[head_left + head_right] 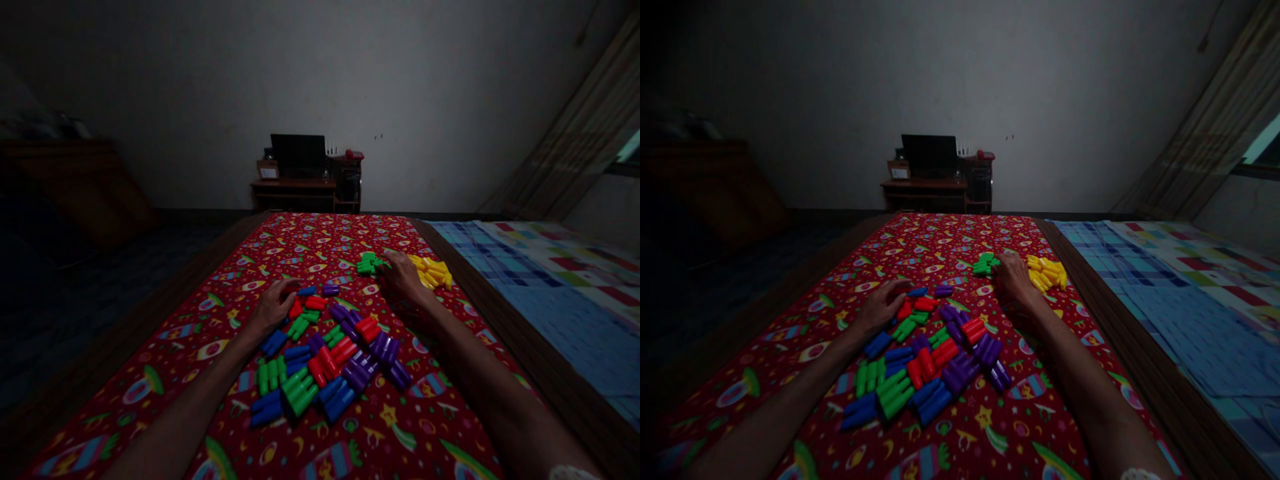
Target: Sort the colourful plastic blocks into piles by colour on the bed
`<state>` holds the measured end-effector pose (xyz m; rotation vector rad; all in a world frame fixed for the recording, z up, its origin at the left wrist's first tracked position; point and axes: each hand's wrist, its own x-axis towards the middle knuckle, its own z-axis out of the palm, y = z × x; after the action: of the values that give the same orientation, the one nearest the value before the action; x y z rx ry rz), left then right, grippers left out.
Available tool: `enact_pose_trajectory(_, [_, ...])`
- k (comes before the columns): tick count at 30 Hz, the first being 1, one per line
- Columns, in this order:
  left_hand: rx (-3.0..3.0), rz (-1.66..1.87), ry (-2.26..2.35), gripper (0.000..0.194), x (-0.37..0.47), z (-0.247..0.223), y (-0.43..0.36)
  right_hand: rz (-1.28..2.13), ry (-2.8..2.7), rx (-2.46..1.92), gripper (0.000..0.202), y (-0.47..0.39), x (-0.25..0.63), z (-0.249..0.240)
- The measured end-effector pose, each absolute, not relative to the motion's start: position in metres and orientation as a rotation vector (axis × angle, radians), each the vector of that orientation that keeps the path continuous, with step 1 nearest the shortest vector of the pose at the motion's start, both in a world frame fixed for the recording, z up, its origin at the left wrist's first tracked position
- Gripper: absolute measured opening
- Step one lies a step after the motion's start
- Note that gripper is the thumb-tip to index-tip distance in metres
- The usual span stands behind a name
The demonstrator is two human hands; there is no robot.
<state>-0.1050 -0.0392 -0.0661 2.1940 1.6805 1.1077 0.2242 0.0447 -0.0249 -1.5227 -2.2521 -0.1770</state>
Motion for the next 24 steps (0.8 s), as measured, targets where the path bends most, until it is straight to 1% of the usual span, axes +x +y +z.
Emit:
enact_pose_trajectory(3, [2.187,1.108,1.686,0.033,-0.103,-0.065,-0.040,-0.052,-2.290,-1.329,0.026,0.035,0.209,-0.017])
enact_pose_trajectory(7, [2.244,1.121,1.652,0.026,-0.100,-0.055,-0.040,0.391,-2.539,-0.879,0.021,0.002,0.170,-0.006])
enact_pose_trajectory(9, [2.298,1.079,1.641,0.022,-0.100,-0.042,-0.042,0.542,-2.654,-0.611,0.020,-0.014,0.149,-0.008])
enact_pose_trajectory(11, [2.340,0.915,1.644,0.022,-0.100,-0.026,-0.046,0.559,-2.747,-0.361,0.018,-0.025,0.131,-0.015])
enact_pose_trajectory(13, [2.334,0.594,1.637,0.022,-0.101,-0.011,-0.053,0.477,-2.801,-0.196,0.017,-0.029,0.119,-0.026])
enact_pose_trajectory(15, [2.295,0.229,1.594,0.021,-0.099,0.000,-0.061,0.361,-2.827,-0.150,0.019,-0.029,0.112,-0.036])
enact_pose_trajectory(17, [2.293,-0.023,1.578,0.019,-0.093,0.005,-0.070,0.256,-2.828,-0.201,0.021,-0.028,0.109,-0.043])
enact_pose_trajectory(21, [2.385,-0.188,1.736,0.023,-0.075,0.001,-0.085,0.153,-2.799,-0.400,0.027,-0.024,0.111,-0.054])
enact_pose_trajectory(24, [2.434,-0.228,1.730,0.023,-0.067,-0.003,-0.088,0.146,-2.776,-0.550,0.027,-0.025,0.115,-0.060])
